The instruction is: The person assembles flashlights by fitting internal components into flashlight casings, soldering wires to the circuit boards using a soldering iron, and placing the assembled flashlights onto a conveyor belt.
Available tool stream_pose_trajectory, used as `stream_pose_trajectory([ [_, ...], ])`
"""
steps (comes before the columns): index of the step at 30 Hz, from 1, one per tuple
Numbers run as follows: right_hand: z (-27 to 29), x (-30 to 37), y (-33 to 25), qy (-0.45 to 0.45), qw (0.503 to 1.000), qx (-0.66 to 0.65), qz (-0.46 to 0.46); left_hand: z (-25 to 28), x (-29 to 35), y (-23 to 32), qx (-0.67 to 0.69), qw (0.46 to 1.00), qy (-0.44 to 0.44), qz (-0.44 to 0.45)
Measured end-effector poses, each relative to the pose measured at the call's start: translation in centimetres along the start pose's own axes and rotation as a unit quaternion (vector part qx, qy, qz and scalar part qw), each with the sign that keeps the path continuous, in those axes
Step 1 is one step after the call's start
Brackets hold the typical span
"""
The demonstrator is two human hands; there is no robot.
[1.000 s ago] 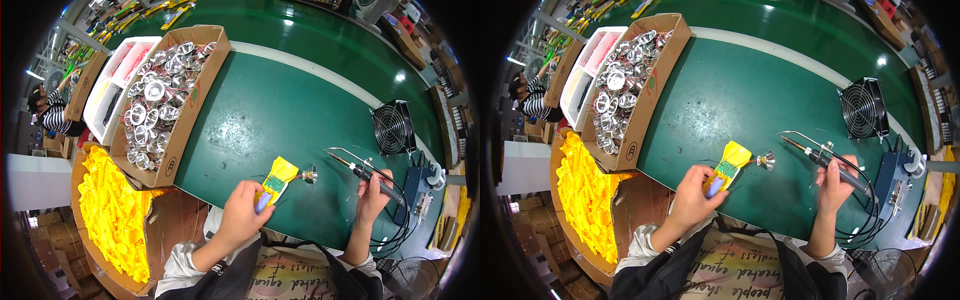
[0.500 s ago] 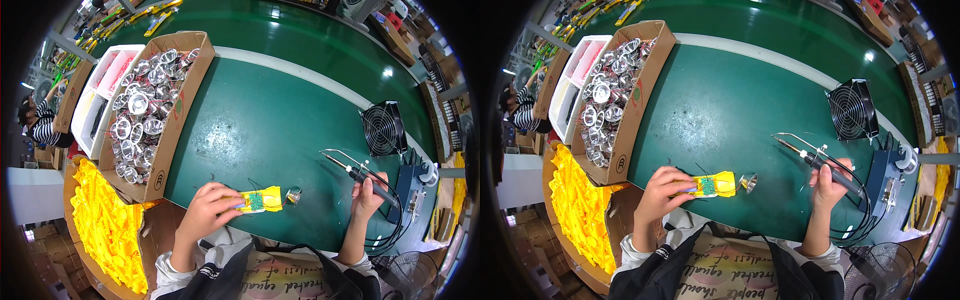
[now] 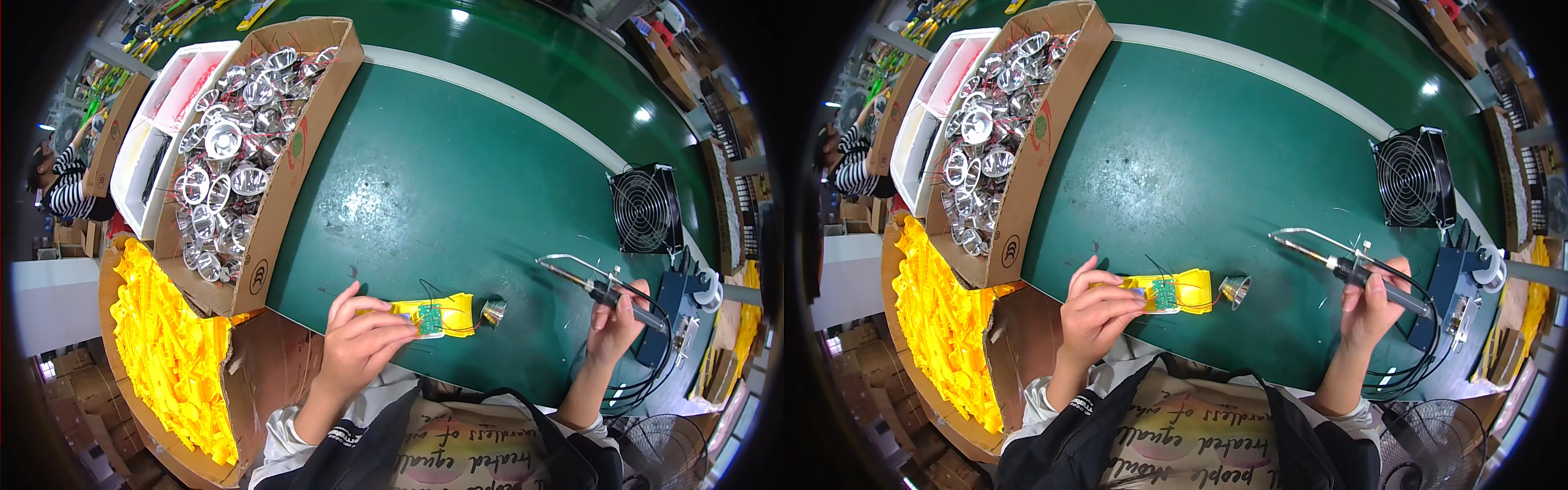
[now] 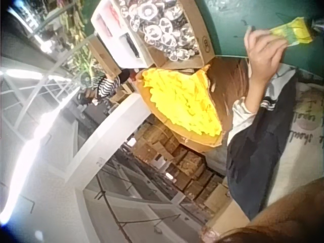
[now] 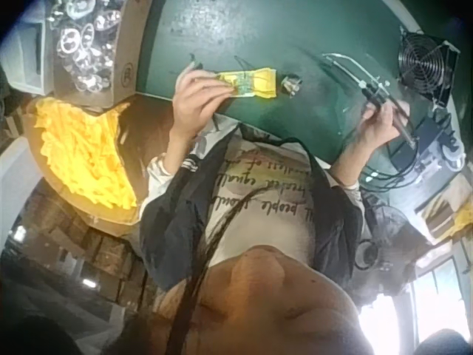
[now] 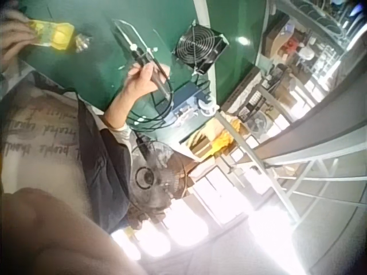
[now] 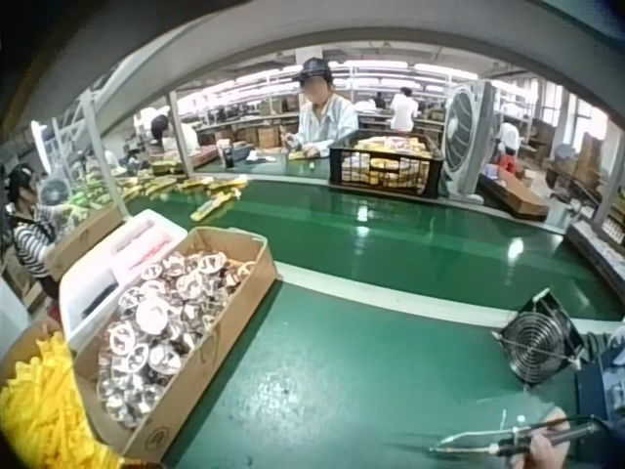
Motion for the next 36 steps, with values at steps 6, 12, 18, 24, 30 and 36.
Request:
stream_pose_trajectory([
  [6,-0.8,1.9,-1.7,-0.046,0.998,-0.012,-0.043,-0.9,0.6,1.4,-0.037,0.997,0.058,0.026],
  [12,-3.2,4.1,-0.6,-0.069,0.991,0.012,-0.114,-1.6,0.8,2.2,-0.046,0.994,0.075,0.064],
  [18,-5.2,4.2,0.0,-0.123,0.976,0.058,-0.168,-1.1,0.6,2.7,-0.031,0.993,0.062,0.092],
  [24,-5.9,4.5,0.4,-0.138,0.971,0.072,-0.179,-0.6,0.1,3.3,-0.051,0.991,0.018,0.125],
  [30,-6.0,4.9,0.9,-0.145,0.970,0.069,-0.185,-0.3,0.0,3.0,-0.040,0.992,0.001,0.118],
  [36,-5.9,5.1,0.9,-0.135,0.969,0.071,-0.195,-0.4,-0.2,3.3,-0.045,0.992,-0.008,0.115],
])
Point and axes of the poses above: each hand's wrist, its own x-axis away from the middle knuckle, its own z-axis out of the back of the hand, y = z × x, the point moved 1 cm from there along -x, towards the middle knuckle, and after that the axes turned 12 degrees about -x, right-handed, at the moved point
